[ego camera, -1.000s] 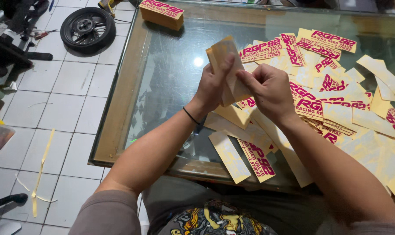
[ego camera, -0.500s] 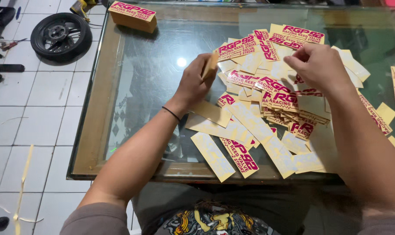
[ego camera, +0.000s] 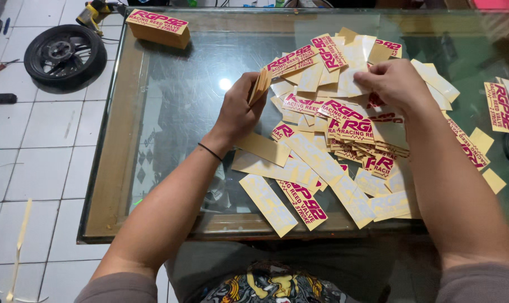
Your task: The person sits at a glass table and sorts through a large pile of yellow rectangular stickers with red text. They pick up individual stickers, separate them, and stack them into neat piles on the table.
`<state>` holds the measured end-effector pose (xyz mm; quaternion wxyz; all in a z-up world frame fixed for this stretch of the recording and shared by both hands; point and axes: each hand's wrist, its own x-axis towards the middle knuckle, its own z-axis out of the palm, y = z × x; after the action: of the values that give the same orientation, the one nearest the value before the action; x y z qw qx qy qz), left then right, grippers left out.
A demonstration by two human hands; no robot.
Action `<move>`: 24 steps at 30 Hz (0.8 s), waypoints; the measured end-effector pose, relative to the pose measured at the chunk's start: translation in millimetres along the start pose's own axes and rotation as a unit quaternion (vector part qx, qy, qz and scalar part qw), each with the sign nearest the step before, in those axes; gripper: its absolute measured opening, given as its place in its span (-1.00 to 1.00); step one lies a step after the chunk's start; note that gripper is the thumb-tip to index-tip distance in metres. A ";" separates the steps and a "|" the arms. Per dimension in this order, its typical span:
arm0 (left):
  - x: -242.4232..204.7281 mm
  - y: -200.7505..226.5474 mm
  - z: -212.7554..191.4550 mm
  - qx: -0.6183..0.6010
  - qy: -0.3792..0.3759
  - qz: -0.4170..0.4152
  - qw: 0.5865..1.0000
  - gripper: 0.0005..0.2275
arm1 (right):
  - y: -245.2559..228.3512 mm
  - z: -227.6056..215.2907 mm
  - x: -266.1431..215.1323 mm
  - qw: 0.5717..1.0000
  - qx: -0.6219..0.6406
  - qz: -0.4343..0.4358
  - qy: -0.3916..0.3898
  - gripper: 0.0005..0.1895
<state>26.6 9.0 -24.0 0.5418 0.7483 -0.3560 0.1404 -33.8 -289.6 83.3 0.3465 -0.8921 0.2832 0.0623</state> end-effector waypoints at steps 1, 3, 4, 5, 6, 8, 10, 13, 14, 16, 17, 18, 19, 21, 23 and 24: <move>0.0 2.8 -0.7 0.000 -0.003 0.006 1.000 -0.82 | 3.3 -2.7 0.2 1.000 -0.010 -0.018 0.012 -0.69; 0.0 6.3 -0.7 -0.004 -0.005 0.012 1.000 -0.85 | 14.6 -8.4 1.9 0.999 -0.023 -0.036 0.025 -0.66; 0.3 7.0 -0.6 0.000 -0.002 0.023 1.000 -0.85 | 21.9 -11.2 3.7 0.997 -0.018 -0.053 0.044 -0.66; 0.6 7.9 -0.9 0.005 0.001 0.034 0.999 -0.86 | 28.9 -14.3 5.2 0.996 -0.014 -0.070 0.062 -0.65; 0.1 10.3 0.4 0.005 0.005 0.035 0.999 -0.86 | 37.0 -13.5 8.5 0.995 -0.016 -0.073 0.064 -0.65; -0.4 15.4 2.2 -0.026 0.008 0.045 0.999 -0.85 | 52.1 -12.3 16.2 0.974 0.131 -0.169 0.074 -0.74; -0.6 34.1 6.6 -0.044 0.006 0.026 0.999 -0.81 | 41.8 2.1 -0.9 0.951 0.206 -0.229 0.037 -0.85; -8.2 42.7 17.7 -0.101 0.003 -0.025 0.995 -0.74 | 21.7 32.6 -29.9 0.894 0.308 -0.325 -0.032 -0.82; -9.7 41.8 22.4 -0.145 0.000 -0.050 0.988 -0.71 | 14.1 43.1 -40.0 0.867 0.334 -0.364 -0.053 -0.74; -10.0 50.5 22.6 -0.154 0.005 -0.066 0.986 -0.76 | 10.0 60.7 -41.3 0.854 0.356 -0.367 -0.099 -0.72; -10.2 54.6 23.5 -0.169 0.007 -0.082 0.982 -0.80 | 8.9 69.5 -42.1 0.841 0.374 -0.365 -0.140 -0.70; -10.6 52.0 22.8 -0.165 0.007 -0.083 0.983 -0.80 | 10.9 75.2 -39.2 0.839 0.377 -0.366 -0.142 -0.70; -11.0 49.0 22.5 -0.176 -0.001 -0.094 0.980 -0.82 | 13.1 81.2 -35.9 0.836 0.371 -0.377 -0.148 -0.70; -10.6 41.6 21.4 -0.190 -0.010 -0.109 0.976 -0.83 | 21.3 81.5 -30.9 0.833 0.364 -0.386 -0.155 -0.68; -8.5 32.0 14.3 -0.168 -0.028 -0.113 0.979 -0.84 | 27.4 72.8 -25.8 0.837 0.398 -0.375 -0.024 -0.83; -5.2 38.1 6.9 -0.168 -0.026 -0.115 0.979 -0.84 | 33.4 68.3 -20.3 0.838 0.396 -0.374 -0.027 -0.83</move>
<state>-4.5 -1.3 -2.6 0.6633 0.6857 -0.2996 -0.0043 -63.1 -255.6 18.7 0.6750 -0.7144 -0.0809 -0.1656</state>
